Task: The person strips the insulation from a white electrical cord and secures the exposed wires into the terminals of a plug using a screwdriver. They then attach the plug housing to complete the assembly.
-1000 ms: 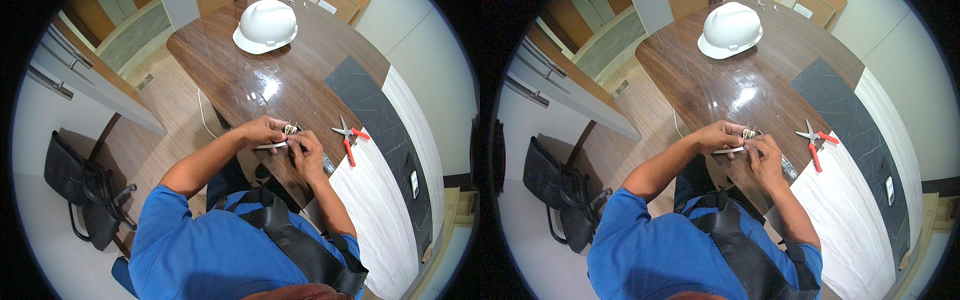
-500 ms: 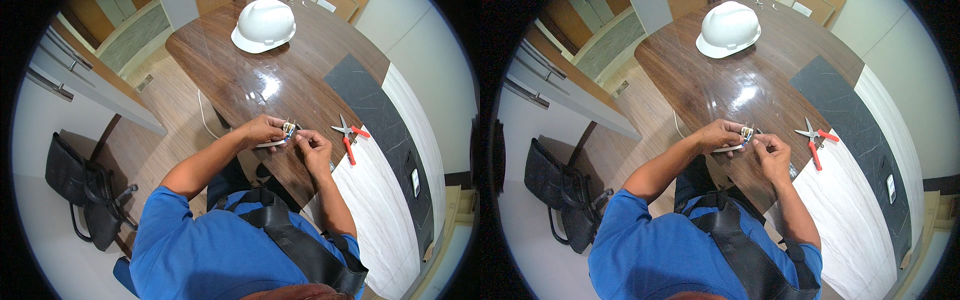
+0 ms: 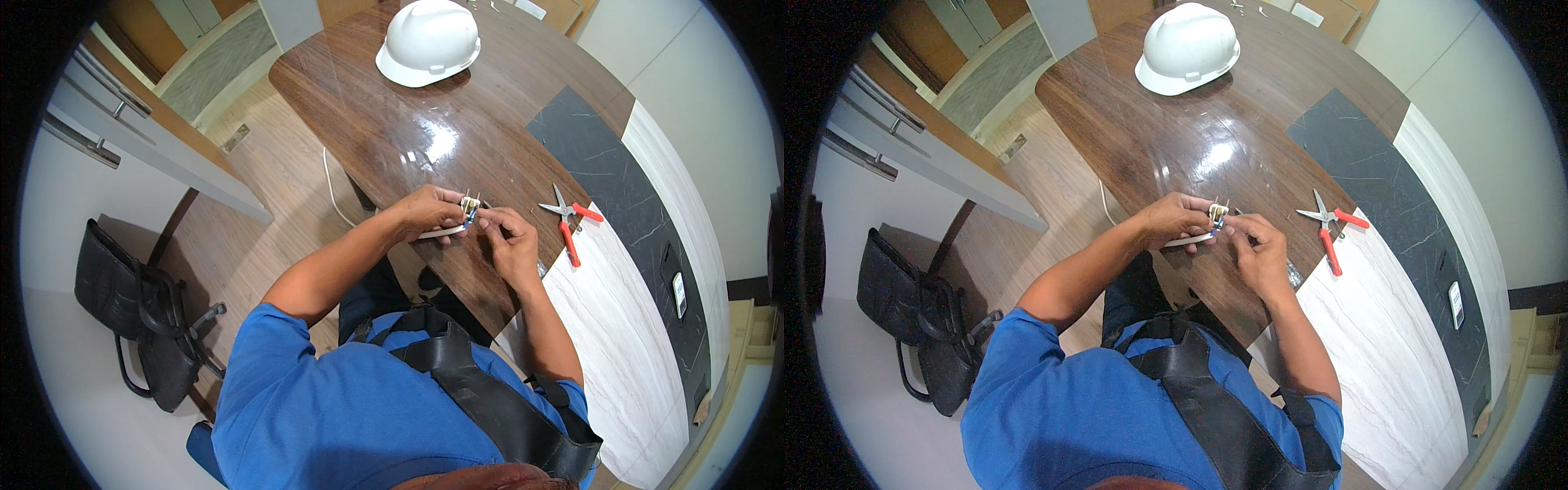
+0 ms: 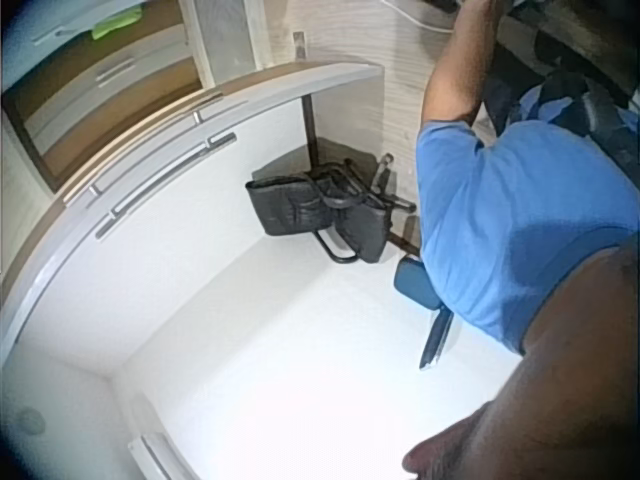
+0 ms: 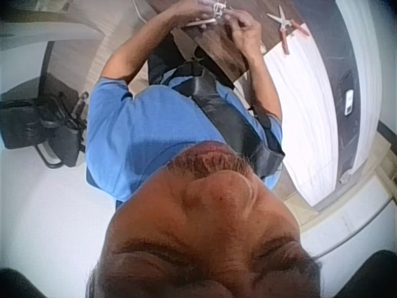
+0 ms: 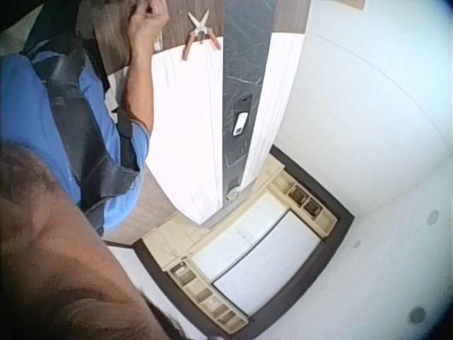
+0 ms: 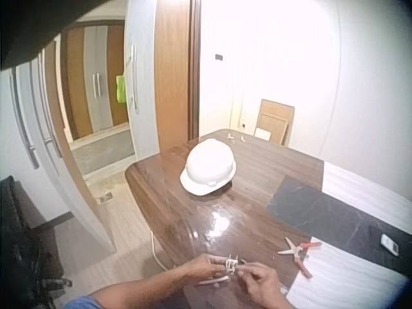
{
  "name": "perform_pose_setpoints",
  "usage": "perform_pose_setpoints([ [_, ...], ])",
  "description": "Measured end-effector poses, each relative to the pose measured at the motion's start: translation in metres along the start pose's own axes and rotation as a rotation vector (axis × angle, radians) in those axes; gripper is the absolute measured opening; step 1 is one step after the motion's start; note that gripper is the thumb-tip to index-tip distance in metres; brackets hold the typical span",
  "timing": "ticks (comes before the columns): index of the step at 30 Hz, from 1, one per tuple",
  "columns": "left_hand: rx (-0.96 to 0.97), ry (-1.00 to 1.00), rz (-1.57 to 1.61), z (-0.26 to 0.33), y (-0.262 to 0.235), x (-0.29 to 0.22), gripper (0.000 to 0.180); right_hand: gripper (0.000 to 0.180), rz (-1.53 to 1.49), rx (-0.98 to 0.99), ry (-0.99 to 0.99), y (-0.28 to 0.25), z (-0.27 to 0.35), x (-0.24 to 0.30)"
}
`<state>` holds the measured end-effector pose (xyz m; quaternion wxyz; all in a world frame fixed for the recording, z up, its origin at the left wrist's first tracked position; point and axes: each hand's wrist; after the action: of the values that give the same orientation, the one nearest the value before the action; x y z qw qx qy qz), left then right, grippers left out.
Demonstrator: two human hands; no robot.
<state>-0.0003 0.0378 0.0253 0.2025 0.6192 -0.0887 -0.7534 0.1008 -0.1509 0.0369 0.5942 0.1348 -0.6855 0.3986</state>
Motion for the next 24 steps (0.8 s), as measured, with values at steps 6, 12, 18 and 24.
perform_pose_setpoints([
  [6, 0.010, -0.004, 0.005, 0.002, 0.002, -0.004, 0.039, 0.016, 0.089, -0.003, -0.107, 0.005, -0.001, -0.002],
  [12, -0.001, -0.001, -0.032, 0.002, 0.004, -0.004, 0.041, 0.014, 0.146, -0.001, -0.127, 0.005, -0.001, 0.001],
  [18, -0.012, -0.015, -0.004, 0.000, 0.001, 0.001, 0.042, 0.022, 0.336, 0.000, -0.296, 0.003, -0.001, 0.002],
  [24, -0.007, -0.009, -0.022, 0.002, 0.003, -0.003, 0.042, 0.023, 0.366, 0.045, -0.266, 0.000, -0.003, 0.010],
])
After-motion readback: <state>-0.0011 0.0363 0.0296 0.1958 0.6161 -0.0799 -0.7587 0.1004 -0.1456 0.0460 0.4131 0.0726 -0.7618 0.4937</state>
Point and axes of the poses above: each hand's wrist, its own z-axis away from the middle knuckle, its own y-axis out of the palm, x = y × z, and after that the axes turned 14 degrees about y, right-handed
